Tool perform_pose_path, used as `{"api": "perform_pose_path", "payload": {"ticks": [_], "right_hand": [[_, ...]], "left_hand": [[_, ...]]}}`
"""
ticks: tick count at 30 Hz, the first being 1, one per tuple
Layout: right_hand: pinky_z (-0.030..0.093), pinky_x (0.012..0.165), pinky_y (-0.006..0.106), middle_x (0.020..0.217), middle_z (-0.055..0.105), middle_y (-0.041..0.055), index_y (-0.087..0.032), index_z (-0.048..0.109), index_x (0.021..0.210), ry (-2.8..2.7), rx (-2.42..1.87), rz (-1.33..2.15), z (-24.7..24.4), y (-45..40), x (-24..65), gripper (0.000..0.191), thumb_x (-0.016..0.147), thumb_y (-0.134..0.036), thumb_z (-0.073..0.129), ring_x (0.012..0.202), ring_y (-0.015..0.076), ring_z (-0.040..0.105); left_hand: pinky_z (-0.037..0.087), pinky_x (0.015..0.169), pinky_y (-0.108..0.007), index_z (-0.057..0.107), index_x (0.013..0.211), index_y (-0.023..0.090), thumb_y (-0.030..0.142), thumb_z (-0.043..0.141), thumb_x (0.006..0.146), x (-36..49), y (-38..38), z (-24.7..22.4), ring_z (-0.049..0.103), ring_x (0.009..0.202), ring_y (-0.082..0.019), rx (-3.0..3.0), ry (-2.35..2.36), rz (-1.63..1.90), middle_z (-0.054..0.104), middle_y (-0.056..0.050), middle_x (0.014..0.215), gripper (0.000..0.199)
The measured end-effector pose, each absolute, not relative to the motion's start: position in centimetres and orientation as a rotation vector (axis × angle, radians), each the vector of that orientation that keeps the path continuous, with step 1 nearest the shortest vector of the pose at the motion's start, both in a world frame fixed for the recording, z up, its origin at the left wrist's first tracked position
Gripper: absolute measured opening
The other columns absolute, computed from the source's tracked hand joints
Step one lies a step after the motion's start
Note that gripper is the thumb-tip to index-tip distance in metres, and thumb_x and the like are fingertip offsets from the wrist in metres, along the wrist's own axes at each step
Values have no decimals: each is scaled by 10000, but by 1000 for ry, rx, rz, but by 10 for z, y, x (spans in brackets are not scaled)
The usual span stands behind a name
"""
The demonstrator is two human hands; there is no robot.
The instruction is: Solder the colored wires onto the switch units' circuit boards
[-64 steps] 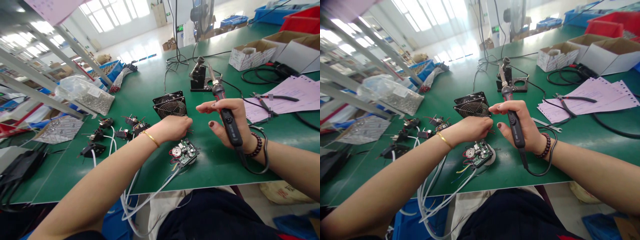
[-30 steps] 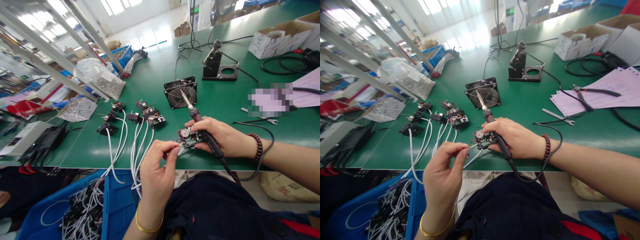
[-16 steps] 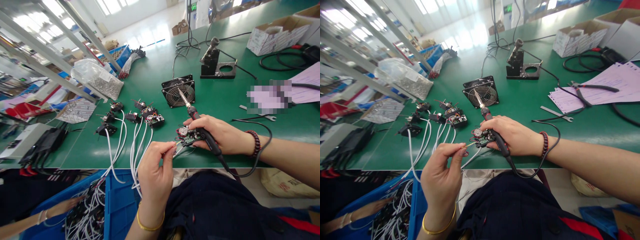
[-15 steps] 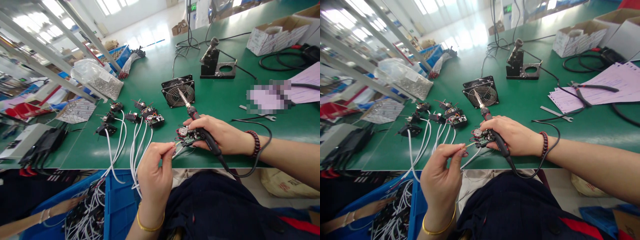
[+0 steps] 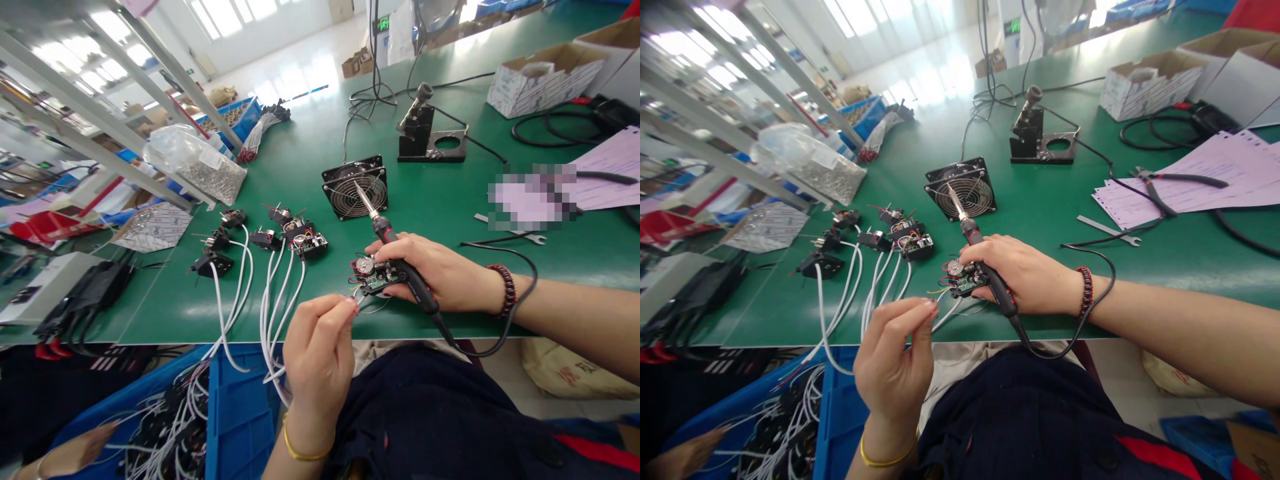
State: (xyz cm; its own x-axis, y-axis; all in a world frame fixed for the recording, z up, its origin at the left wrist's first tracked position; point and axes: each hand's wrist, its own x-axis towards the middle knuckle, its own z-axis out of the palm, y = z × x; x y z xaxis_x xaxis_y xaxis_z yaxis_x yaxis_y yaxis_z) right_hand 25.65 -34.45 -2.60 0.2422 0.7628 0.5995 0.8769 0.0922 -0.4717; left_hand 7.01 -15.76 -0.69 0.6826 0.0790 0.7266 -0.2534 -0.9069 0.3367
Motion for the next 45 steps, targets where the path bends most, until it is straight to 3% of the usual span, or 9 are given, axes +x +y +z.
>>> {"api": "perform_pose_path", "payload": {"ticks": [4, 12, 18, 25, 27, 34, 38, 45], "right_hand": [[649, 1036, 461, 1351, 806, 137, -256, 588, 1417, -1530, -1675, -208, -27, -344, 254, 385, 1098, -382, 763, 1206, 303, 795], [640, 1056, 461, 1386, 799, 158, -245, 577, 1424, -1547, -1700, -205, -25, -349, 253, 405, 1085, -364, 763, 1247, 307, 784], [607, 1043, 469, 1374, 809, 139, -278, 566, 1357, -1528, -1598, -375, -9, -356, 253, 378, 1020, -229, 733, 1206, 286, 757], [600, 992, 496, 1363, 843, 135, -301, 548, 1368, -1652, -1476, -409, 3, -365, 245, 511, 917, -170, 750, 1135, 296, 787], [602, 979, 499, 1384, 838, 141, -303, 540, 1371, -1670, -1484, -398, 3, -363, 244, 506, 924, -173, 740, 1146, 298, 794], [626, 937, 508, 1401, 835, 119, -317, 540, 1349, -1630, -1493, -349, 2, -358, 241, 500, 923, -97, 684, 1062, 276, 794], [635, 955, 485, 1383, 835, 128, -299, 548, 1323, -1598, -1474, -306, -1, -356, 240, 490, 924, -47, 682, 1055, 255, 782], [661, 878, 453, 1208, 789, 81, -333, 546, 1360, -1465, -1528, -335, -10, -350, 239, 463, 1005, -73, 688, 1003, 250, 764]], "left_hand": [[590, 943, -326, 776, 1181, 196, 26, 724, 1045, 76, -166, -4, 746, 1016, -214, 2541, -264, 1012, 836, -95, 1177, 223], [620, 908, -211, 856, 1099, 231, 92, 718, 1068, 97, -165, 9, 814, 957, -137, 2141, -38, 746, 871, -15, 1036, 199], [532, 582, -197, 862, 963, 223, 202, 722, 1013, 107, -165, 20, 673, 575, -99, 1885, 204, 438, 781, 22, 769, 150], [365, 451, -205, 844, 909, 207, 299, 705, 990, 111, -167, 30, 540, 501, -104, 1841, 260, 274, 740, 6, 688, 186], [375, 448, -206, 872, 956, 214, 284, 689, 997, 111, -166, 29, 547, 492, -110, 1823, 243, 250, 729, 8, 670, 199], [604, 620, -243, 869, 975, 196, 237, 692, 997, 113, -163, 22, 726, 626, -149, 1721, 224, 242, 806, -28, 759, 183], [614, 649, -239, 868, 1019, 189, 266, 674, 1011, 111, -162, 22, 753, 664, -155, 1678, 240, 193, 801, -34, 749, 209], [522, 591, -243, 796, 825, 208, 277, 673, 997, 111, -160, 23, 673, 612, -147, 1778, 189, 173, 769, -19, 744, 223]]}}
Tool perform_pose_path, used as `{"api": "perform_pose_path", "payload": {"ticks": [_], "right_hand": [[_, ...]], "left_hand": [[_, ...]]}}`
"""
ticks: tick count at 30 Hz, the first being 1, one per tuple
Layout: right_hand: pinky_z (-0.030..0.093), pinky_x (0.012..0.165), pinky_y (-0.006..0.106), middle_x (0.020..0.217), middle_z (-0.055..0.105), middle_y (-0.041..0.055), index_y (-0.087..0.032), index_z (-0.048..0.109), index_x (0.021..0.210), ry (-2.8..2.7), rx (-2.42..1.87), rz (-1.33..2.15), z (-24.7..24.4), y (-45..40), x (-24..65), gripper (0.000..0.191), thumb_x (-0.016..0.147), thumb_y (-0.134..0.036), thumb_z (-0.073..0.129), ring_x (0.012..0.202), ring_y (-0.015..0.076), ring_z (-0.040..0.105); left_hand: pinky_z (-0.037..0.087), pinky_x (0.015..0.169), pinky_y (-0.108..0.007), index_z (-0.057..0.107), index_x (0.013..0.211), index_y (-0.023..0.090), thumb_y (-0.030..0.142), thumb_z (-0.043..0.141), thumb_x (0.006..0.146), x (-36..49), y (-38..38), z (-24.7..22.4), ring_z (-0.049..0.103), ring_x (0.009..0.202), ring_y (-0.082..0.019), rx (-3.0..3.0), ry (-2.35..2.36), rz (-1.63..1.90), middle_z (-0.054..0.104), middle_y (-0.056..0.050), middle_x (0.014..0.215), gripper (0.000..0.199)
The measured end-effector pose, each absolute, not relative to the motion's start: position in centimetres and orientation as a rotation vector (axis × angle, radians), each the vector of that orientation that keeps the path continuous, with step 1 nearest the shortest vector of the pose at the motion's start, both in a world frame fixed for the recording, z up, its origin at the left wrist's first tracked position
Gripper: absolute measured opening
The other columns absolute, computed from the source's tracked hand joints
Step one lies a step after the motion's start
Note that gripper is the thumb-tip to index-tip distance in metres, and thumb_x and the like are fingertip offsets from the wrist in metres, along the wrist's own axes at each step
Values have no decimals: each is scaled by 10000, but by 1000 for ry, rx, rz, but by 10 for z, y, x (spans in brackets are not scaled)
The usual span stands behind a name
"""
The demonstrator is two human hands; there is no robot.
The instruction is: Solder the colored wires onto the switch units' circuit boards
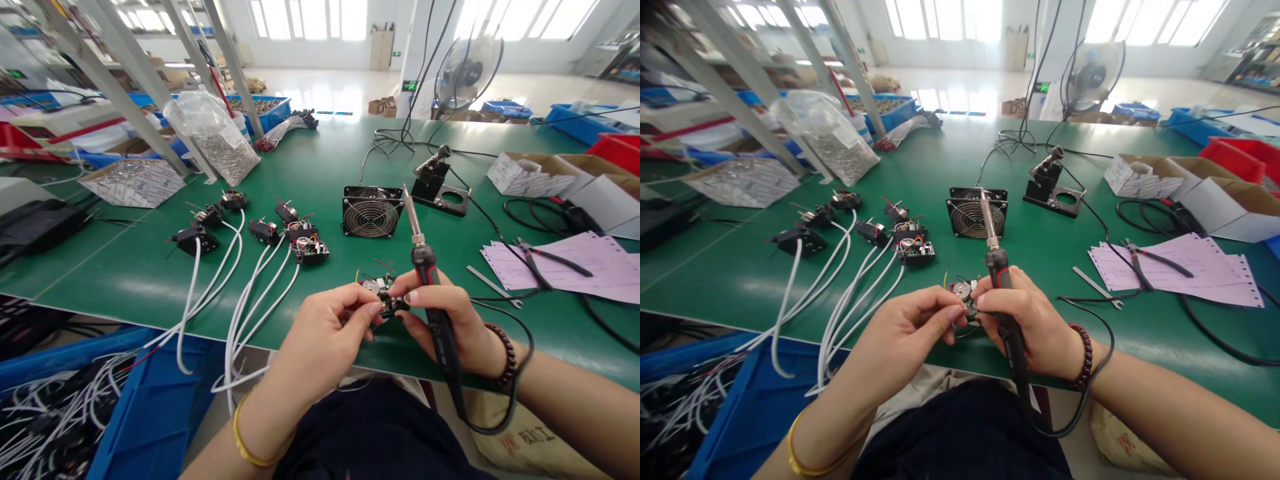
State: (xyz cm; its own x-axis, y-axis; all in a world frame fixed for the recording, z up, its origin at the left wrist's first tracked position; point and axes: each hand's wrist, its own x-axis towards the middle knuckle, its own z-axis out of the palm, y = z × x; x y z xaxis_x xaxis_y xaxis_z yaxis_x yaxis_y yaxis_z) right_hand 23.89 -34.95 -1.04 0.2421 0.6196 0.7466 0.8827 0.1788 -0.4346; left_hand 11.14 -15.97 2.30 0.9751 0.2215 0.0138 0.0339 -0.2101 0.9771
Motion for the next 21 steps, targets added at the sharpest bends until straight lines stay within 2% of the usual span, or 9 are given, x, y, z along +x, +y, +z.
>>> {"api": "perform_pose_path", "payload": {"ticks": [5, 8, 12, 18, 21], "right_hand": [[604, 774, 391, 1031, 732, 23, -345, 554, 1371, -1552, -1488, -257, -13, -346, 241, 461, 1011, -83, 671, 848, 223, 689], [587, 777, 391, 1042, 746, 11, -369, 554, 1382, -1601, -1460, -223, -12, -348, 242, 467, 1017, -88, 629, 793, 207, 678], [576, 775, 373, 1076, 767, 14, -370, 593, 1323, -1637, -1441, -200, -10, -350, 243, 448, 994, -74, 667, 820, 200, 702], [582, 796, 365, 919, 716, -31, -343, 558, 1248, -1575, -1430, -101, -7, -345, 241, 403, 969, -66, 647, 803, 187, 704], [599, 799, 364, 964, 728, -17, -327, 550, 1239, -1549, -1454, -87, -4, -345, 239, 422, 939, -49, 654, 807, 183, 702]], "left_hand": [[453, 565, -261, 808, 775, 235, 207, 653, 988, 114, -159, 29, 620, 603, -164, 1967, 70, 195, 740, 3, 688, 265], [420, 551, -263, 794, 734, 247, 178, 656, 965, 116, -157, 33, 629, 607, -171, 2068, 20, 216, 730, 10, 666, 278], [463, 586, -271, 800, 735, 256, 180, 658, 974, 117, -155, 34, 675, 639, -186, 2130, -23, 228, 774, 0, 707, 288], [477, 623, -275, 804, 774, 246, 128, 644, 1002, 115, -156, 30, 684, 653, -180, 2159, -73, 251, 777, 6, 722, 302], [499, 649, -275, 774, 785, 240, 104, 639, 1007, 114, -159, 27, 690, 676, -182, 2146, -108, 321, 773, 3, 736, 294]]}}
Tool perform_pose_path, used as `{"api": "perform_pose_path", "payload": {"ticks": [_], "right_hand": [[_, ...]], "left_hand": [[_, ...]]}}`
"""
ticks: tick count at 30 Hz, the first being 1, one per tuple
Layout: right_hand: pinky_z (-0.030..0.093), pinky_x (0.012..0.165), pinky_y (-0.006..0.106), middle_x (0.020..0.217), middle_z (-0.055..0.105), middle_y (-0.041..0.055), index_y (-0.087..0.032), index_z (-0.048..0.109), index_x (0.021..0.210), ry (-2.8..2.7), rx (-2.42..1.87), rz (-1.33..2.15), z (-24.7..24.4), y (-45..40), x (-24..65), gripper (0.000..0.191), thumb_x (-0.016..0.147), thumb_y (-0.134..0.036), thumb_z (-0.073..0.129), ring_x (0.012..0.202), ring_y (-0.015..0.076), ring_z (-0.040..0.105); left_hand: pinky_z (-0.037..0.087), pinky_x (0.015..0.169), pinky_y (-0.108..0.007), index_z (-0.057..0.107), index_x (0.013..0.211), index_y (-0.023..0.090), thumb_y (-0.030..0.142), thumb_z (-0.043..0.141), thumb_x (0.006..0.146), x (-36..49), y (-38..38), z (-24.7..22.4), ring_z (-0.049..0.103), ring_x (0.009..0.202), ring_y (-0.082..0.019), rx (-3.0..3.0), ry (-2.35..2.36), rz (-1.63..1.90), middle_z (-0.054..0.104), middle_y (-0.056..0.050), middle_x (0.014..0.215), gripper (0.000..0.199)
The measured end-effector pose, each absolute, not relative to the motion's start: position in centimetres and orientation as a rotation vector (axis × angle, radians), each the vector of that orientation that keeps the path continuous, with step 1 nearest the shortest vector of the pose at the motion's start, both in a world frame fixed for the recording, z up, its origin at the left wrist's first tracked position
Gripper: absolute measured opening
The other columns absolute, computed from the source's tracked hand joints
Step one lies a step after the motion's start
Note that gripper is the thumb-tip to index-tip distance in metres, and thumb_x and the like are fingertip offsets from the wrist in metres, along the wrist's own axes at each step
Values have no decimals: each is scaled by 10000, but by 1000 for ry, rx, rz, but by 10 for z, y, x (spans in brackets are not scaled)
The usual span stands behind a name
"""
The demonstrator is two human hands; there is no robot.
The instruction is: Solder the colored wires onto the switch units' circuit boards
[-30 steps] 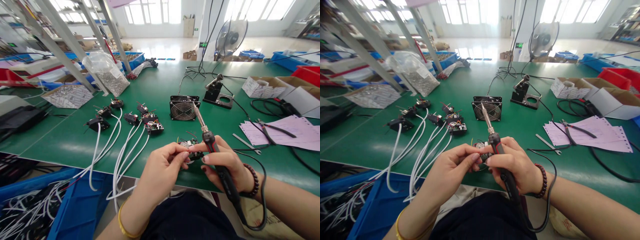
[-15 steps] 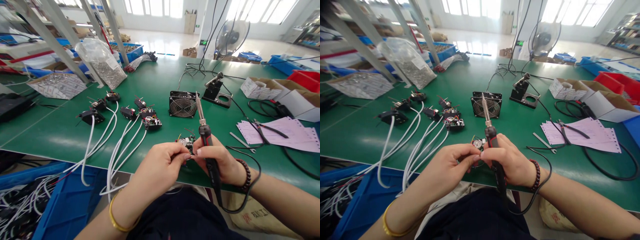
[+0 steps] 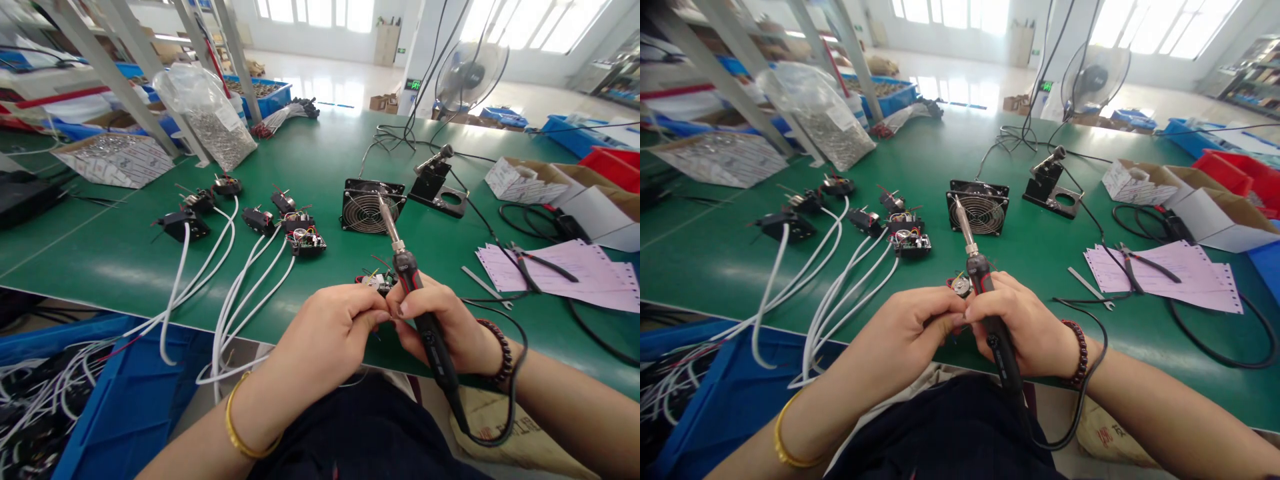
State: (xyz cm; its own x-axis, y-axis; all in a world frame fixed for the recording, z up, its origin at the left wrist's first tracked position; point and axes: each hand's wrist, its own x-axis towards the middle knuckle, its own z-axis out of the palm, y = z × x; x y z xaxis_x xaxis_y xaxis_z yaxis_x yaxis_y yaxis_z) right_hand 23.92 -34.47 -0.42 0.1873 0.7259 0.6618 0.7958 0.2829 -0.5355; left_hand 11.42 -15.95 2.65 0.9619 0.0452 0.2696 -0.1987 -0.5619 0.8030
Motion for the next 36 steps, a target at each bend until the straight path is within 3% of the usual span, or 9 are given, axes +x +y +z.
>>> {"api": "perform_pose_path", "payload": {"ticks": [7, 9, 15, 18, 20, 25, 31, 36], "right_hand": [[650, 790, 373, 1070, 781, 40, -316, 582, 1325, -1434, -1522, -216, 2, -354, 246, 335, 1055, -180, 725, 895, 221, 781], [640, 764, 405, 1041, 814, 50, -314, 627, 1369, -1452, -1559, -293, 9, -361, 250, 255, 1121, -279, 671, 855, 244, 781], [529, 586, 427, 838, 750, 48, -280, 743, 1474, -1444, -1532, -440, 39, -393, 247, 372, 1153, -429, 630, 660, 241, 659], [504, 550, 461, 765, 711, 40, -298, 752, 1453, -1396, -1574, -355, 51, -417, 230, 350, 1162, -380, 576, 586, 246, 616], [559, 594, 511, 793, 741, 42, -315, 698, 1510, -1394, -1710, -129, 57, -430, 218, 376, 1153, -336, 582, 592, 266, 643], [550, 592, 503, 774, 727, 12, -299, 634, 1502, -1459, -1742, -162, 60, -434, 208, 464, 1059, -160, 659, 546, 248, 593], [544, 600, 470, 772, 730, 30, -217, 653, 1418, -1613, -1661, -163, 64, -422, 220, 412, 1014, -150, 696, 557, 232, 618], [574, 602, 499, 761, 748, 47, -221, 646, 1399, -1611, -1689, -157, 65, -423, 220, 301, 1101, -259, 613, 567, 256, 659]], "left_hand": [[505, 668, -254, 729, 878, 230, 138, 641, 1059, 110, -165, 15, 686, 694, -159, 2120, -92, 502, 787, 12, 812, 221], [490, 659, -240, 723, 901, 226, 141, 642, 1068, 109, -166, 12, 676, 684, -145, 2131, -75, 562, 766, 22, 799, 204], [469, 646, -225, 707, 926, 217, 138, 618, 1090, 108, -171, 6, 670, 692, -129, 2171, -56, 647, 743, 29, 808, 202], [459, 635, -225, 701, 923, 214, 136, 622, 1087, 108, -172, 6, 669, 699, -125, 2177, -51, 652, 751, 27, 826, 199], [457, 636, -224, 703, 912, 214, 139, 624, 1087, 108, -172, 6, 666, 696, -122, 2171, -35, 644, 742, 31, 810, 206], [463, 645, -220, 723, 895, 214, 157, 634, 1086, 107, -169, 7, 668, 693, -119, 2143, 3, 598, 728, 39, 778, 219], [462, 652, -217, 732, 878, 213, 166, 638, 1083, 109, -170, 10, 669, 695, -115, 2122, 26, 550, 737, 42, 778, 230], [463, 657, -225, 729, 876, 216, 160, 632, 1081, 109, -169, 11, 672, 701, -122, 2119, 25, 539, 741, 38, 784, 233]]}}
